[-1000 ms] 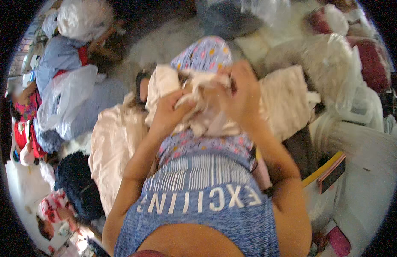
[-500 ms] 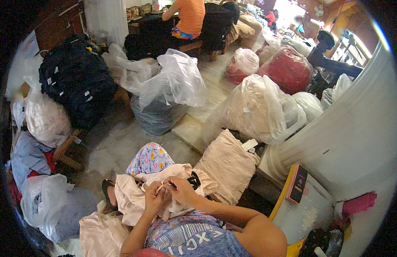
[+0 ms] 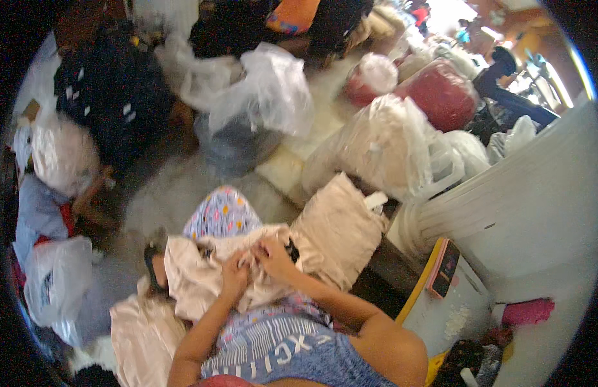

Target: The person holds beige fabric items on their lap and uses small shears to cut loose threads from the seams and edges.

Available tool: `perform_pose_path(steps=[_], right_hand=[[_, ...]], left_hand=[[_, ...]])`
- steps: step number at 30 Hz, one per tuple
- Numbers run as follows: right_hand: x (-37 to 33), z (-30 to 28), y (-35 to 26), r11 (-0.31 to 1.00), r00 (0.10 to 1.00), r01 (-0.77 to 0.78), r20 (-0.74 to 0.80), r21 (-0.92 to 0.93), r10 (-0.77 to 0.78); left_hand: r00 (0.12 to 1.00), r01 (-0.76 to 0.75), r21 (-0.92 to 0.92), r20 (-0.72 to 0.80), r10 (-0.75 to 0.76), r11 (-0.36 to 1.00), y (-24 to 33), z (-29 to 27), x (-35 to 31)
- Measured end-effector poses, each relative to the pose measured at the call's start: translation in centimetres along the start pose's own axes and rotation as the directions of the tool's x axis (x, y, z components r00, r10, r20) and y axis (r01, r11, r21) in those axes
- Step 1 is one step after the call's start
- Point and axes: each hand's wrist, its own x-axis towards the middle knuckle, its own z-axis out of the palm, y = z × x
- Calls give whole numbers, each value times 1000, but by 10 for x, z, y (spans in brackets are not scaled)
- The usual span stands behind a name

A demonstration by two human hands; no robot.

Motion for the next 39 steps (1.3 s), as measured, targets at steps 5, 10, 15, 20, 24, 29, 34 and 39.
perform_pose_path(steps=[5, 10, 15, 20, 24, 29, 34, 39], right_hand=[[4, 1, -9, 970, 996, -89, -10, 227, 94], [-7, -13, -43, 736, 941, -338, 212, 587, 263], [-12, -12, -55, 839, 896, -391, 367, 379, 252], [-7, -7, -52, 828, 888, -420, 357, 371, 291], [-2, -6, -44, 830, 882, -423, 376, 364, 284], [-1, -6, -40, 875, 885, -398, 367, 277, 286], [-1, -6, -37, 858, 878, -422, 368, 294, 306], [0, -5, -38, 853, 875, -439, 349, 283, 334]], left_hand=[[987, 147, -29, -64, -149, 989, 25, -4, -4], [986, 41, -21, -159, -44, 999, 8, -4, -7], [984, 108, -141, -129, -126, 984, 11, -6, -12], [988, 50, -129, -138, -68, 990, 0, -3, -12], [988, 29, -124, -148, -47, 992, -1, -2, -10], [991, 58, -100, -118, -70, 993, -1, -3, -9], [990, 49, -68, -132, -58, 996, -7, -2, -10], [992, -30, 35, -124, 34, 999, -5, -3, -9]])
